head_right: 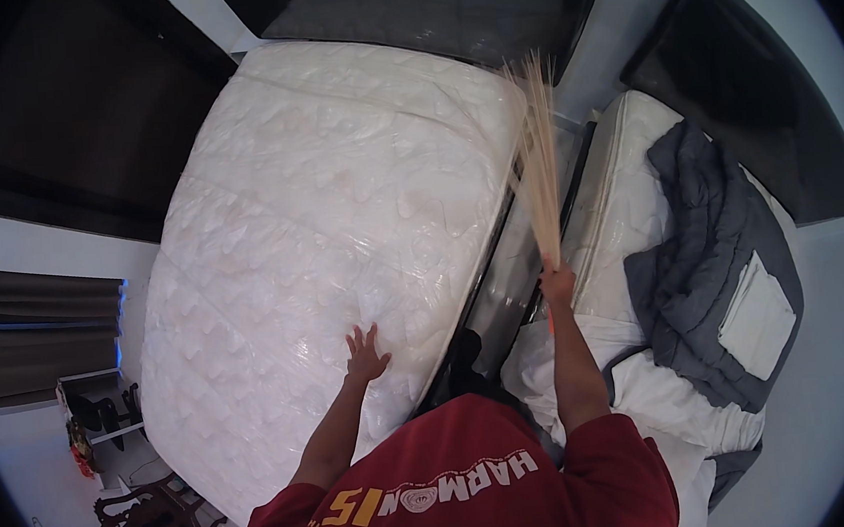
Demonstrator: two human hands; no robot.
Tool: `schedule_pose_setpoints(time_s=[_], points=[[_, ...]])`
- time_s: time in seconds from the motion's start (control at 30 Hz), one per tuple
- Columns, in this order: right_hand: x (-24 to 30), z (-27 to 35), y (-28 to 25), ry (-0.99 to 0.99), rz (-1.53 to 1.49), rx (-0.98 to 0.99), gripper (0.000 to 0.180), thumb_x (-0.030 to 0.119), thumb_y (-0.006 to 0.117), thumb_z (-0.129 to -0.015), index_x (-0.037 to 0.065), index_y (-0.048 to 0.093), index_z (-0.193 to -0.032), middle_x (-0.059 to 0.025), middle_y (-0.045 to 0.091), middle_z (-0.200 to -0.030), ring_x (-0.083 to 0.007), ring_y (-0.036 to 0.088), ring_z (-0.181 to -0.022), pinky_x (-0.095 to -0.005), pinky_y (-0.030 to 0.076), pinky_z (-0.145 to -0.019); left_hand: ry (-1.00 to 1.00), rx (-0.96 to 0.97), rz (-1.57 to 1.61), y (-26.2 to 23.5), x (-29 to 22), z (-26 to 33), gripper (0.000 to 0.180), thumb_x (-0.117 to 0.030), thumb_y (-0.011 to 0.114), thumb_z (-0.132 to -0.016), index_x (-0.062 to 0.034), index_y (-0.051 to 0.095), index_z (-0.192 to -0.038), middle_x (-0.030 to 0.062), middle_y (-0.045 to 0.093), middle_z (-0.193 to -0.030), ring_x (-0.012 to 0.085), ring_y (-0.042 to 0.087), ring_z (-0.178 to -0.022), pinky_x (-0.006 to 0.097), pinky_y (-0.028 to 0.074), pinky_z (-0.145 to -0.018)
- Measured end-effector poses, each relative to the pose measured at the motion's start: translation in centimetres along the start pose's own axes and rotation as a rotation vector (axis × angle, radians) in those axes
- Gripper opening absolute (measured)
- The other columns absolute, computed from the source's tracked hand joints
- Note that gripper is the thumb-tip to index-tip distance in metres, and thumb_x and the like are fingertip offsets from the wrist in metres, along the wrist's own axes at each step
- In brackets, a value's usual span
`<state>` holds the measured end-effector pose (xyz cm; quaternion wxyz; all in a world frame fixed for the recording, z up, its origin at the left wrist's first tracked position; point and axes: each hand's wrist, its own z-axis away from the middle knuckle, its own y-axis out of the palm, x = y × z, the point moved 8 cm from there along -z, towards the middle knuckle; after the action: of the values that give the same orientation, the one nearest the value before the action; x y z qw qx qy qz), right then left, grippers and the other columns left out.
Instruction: Folding a white sheet and then dusting a mattress with a rib broom.
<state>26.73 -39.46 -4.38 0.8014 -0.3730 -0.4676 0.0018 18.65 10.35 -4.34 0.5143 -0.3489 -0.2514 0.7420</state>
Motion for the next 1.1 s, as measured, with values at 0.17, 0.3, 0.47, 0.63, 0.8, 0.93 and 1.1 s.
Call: schedule_pose_setpoints(time_s=[0.17,0.3,0.47,0.63,0.8,0.93,1.1], points=[[3.8,1.4,-2.8,-0.198,0.084,0.017,0.030,0.027,0.053,-0.092,0.000,0.061,-0.102,-0.0173,0.063,-0.071,-0.0330,0.065,-0.070,-0.0409,0.051,-0.062,-0.075,0.048,0.034,0.2,0.1,0.5,0.089,-0.037,0.067,-0.078,-0.0318,0.011,-0.147,0.0151,-0.006,-0.154,0.0441,-0.006,-0.139,0.070,0.030,-0.095],[8.7,6.2,4.8,-0.608,0.151,0.244,0.055,0.004,0.043,-0.084,0.011,0.038,-0.138,-0.0269,0.055,-0.108,-0.0414,0.057,-0.095,-0.0454,0.047,-0.081,-0.114,0.041,0.058,-0.1,-0.1,1.0,0.088,-0.037,0.067,-0.078,-0.0312,0.011,-0.147,0.0146,-0.006,-0.154,0.0440,-0.007,-0.139,0.071,0.028,-0.096],[6.9,17.0,15.1,-0.694,0.561,0.798,0.071,0.006,0.044,-0.082,0.016,0.017,-0.146,-0.0268,0.054,-0.097,-0.0420,0.059,-0.082,-0.0497,0.050,-0.075,-0.004,-0.146,0.062,-0.9,-1.0,2.7,0.087,-0.032,0.066,-0.079,-0.0302,0.013,-0.147,0.0150,-0.005,-0.154,0.0437,-0.002,-0.139,0.068,0.026,-0.100],[7.2,20.1,14.1,-0.978,0.703,1.217,0.067,0.009,0.046,-0.081,0.018,0.026,-0.145,-0.0203,0.056,-0.099,-0.0374,0.059,-0.087,-0.0459,0.049,-0.079,0.087,-0.166,-0.020,1.1,1.4,7.3,0.088,-0.030,0.066,-0.078,-0.0339,0.013,-0.147,0.0172,-0.003,-0.153,0.0429,0.003,-0.140,0.062,0.020,-0.106],[15.1,14.3,12.1,-0.991,0.402,0.969,0.059,0.004,0.047,-0.082,0.014,0.038,-0.139,-0.0213,0.055,-0.097,-0.0393,0.055,-0.086,-0.0442,0.046,-0.079,-0.009,-0.245,0.037,1.8,3.8,10.1,0.088,-0.030,0.068,-0.077,-0.0322,0.015,-0.147,0.0187,-0.002,-0.153,0.0445,0.005,-0.139,0.065,0.022,-0.103],[17.0,9.6,15.3,-0.803,0.253,0.617,0.058,0.002,0.047,-0.085,0.008,0.032,-0.141,-0.0251,0.056,-0.091,-0.0410,0.057,-0.086,-0.0462,0.046,-0.078,-0.180,-0.293,0.099,2.1,5.0,10.6,0.090,-0.031,0.069,-0.076,-0.0326,0.014,-0.147,0.0149,-0.003,-0.154,0.0432,0.001,-0.140,0.069,0.021,-0.100],[11.0,15.6,17.5,-0.795,0.711,0.827,0.062,0.010,0.046,-0.084,0.016,0.029,-0.143,-0.0253,0.054,-0.095,-0.0401,0.059,-0.082,-0.0482,0.048,-0.074,-0.230,-0.205,0.141,2.8,5.1,9.9,0.098,-0.038,0.074,-0.071,-0.0338,0.013,-0.147,0.0114,-0.008,-0.154,0.0440,0.002,-0.139,0.070,0.025,-0.098]])
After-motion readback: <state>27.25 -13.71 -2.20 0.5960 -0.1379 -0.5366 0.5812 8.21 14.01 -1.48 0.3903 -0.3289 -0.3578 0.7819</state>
